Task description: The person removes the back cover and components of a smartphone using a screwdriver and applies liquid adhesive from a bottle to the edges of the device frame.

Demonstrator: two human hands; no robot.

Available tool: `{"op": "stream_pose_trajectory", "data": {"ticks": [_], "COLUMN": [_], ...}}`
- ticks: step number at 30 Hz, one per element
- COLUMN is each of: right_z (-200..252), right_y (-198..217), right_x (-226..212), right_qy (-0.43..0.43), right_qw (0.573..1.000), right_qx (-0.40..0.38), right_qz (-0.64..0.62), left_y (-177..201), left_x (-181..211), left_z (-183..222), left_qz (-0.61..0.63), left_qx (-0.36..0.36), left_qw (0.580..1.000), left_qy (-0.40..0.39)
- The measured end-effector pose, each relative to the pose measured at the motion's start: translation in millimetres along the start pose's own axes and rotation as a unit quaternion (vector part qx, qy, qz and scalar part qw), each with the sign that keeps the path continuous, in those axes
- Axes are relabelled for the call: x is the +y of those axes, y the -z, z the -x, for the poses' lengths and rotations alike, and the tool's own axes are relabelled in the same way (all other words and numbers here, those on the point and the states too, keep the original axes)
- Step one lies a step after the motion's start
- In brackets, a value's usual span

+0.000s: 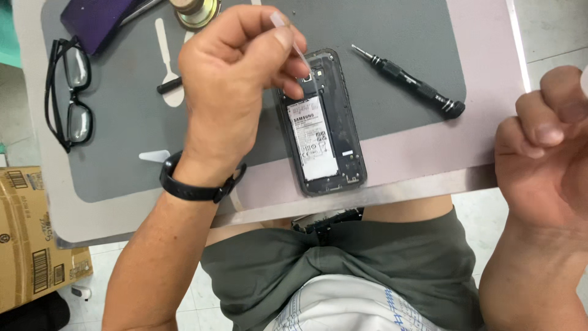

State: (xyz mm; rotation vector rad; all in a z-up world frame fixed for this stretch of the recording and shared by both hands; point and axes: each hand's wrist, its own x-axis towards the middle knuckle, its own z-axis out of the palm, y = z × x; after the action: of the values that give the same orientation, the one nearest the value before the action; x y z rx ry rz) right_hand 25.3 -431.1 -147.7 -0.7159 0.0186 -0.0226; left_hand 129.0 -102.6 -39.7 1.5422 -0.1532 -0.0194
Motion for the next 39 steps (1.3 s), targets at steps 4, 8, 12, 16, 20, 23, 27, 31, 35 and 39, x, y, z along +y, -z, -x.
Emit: {"op": "stream_pose_trajectory", "data": {"ticks": [4,8,12,16,20,23,27,31,35,39], "right_z": [-13,-15,-18,-18,-12,-11,-11,-12,-13,-15], "right_y": [-5,-2,-4,-6,1,2,5,-2,-4,-7], "right_x": [0,4,4,6,7,7,7,9,10,9], "right_qy": [-0.003,-0.003,0.004,0.011,0.007,0.003,0.005,0.011,0.017,0.025], "right_qw": [0.998,1.0,0.999,0.998,0.999,0.999,1.0,0.999,0.999,0.998], "right_qx": [0.02,0.013,-0.028,-0.037,-0.028,-0.022,-0.02,-0.044,-0.04,-0.051], "right_qz": [0.056,-0.028,0.026,0.046,-0.042,-0.039,-0.019,-0.029,-0.007,0.006], "left_y": [-4,0,3,2,2,1,2,3,3,2], "left_x": [4,0,-3,-4,-4,-3,-5,-8,-8,-10], "left_z": [8,10,12,16,15,15,15,14,13,12], "left_qz": [-0.049,-0.056,-0.051,-0.044,-0.045,-0.051,-0.056,-0.026,-0.041,-0.033], "left_qx": [-0.047,-0.076,-0.086,-0.112,-0.107,-0.1,-0.098,-0.096,-0.097,-0.095], "left_qw": [0.996,0.994,0.995,0.993,0.993,0.994,0.994,0.995,0.994,0.995], "left_qy": [-0.057,-0.062,-0.021,-0.001,0.005,0.015,0.013,0.028,0.023,0.027]}}
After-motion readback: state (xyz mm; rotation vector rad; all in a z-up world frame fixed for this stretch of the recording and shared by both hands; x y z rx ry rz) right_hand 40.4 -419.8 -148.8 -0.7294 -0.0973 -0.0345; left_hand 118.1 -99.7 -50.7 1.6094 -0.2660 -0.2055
